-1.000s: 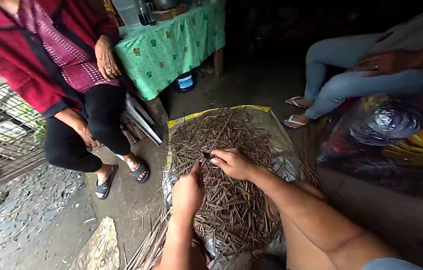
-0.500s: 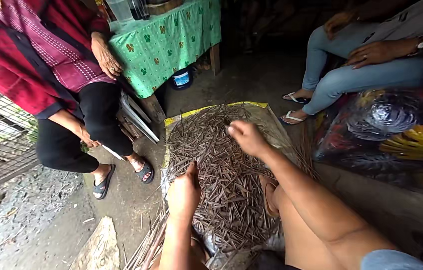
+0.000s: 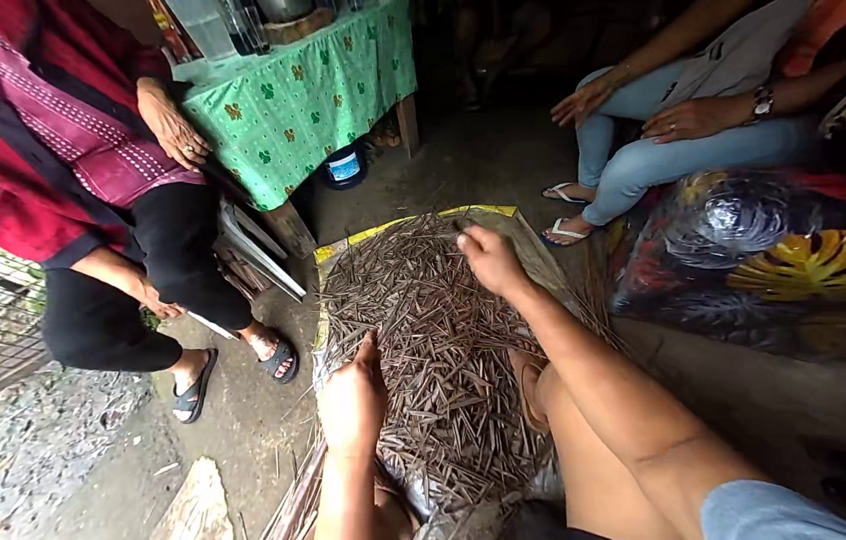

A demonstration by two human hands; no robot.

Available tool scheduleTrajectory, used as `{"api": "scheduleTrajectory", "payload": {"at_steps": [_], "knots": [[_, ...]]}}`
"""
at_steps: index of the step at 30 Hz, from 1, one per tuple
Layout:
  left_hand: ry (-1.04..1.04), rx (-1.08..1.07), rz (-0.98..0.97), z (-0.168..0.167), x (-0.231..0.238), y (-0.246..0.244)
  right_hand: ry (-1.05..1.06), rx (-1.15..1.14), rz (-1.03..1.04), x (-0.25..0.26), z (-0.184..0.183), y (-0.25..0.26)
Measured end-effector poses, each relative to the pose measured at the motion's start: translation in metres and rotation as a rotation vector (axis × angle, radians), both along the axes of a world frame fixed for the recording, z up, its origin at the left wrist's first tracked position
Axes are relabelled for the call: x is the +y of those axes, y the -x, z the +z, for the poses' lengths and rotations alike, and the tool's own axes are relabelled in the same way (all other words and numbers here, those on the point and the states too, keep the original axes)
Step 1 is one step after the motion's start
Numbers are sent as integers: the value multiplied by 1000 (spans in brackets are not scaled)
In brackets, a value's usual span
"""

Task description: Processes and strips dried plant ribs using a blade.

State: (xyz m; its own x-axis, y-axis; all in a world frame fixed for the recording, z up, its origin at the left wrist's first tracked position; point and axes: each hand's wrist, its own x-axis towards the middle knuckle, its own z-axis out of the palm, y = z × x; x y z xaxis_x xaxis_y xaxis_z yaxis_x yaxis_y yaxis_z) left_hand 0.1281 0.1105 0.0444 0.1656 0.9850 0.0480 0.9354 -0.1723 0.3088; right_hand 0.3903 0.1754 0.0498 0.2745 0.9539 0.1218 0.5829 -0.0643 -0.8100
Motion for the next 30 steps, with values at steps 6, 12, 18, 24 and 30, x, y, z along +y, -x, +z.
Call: {"api": "scheduleTrajectory", "payload": {"at_steps": [6,12,18,24,30], "knots": [[-69,-2,-6,-3,2,-7,173,-60,456,-28,-6,61],[-156,-38,-54,-9,1,-5,92,-24,246,-7,-11,33],[-59,-37,-29,-2,-1,1,-33,106,-165,23,-17,-21],[49,-107,-19,2,3,1,60,169,130,-19,-8,28],[78,-199,-109,-3,4,-1,62,127,206,-25,-19,59]]}}
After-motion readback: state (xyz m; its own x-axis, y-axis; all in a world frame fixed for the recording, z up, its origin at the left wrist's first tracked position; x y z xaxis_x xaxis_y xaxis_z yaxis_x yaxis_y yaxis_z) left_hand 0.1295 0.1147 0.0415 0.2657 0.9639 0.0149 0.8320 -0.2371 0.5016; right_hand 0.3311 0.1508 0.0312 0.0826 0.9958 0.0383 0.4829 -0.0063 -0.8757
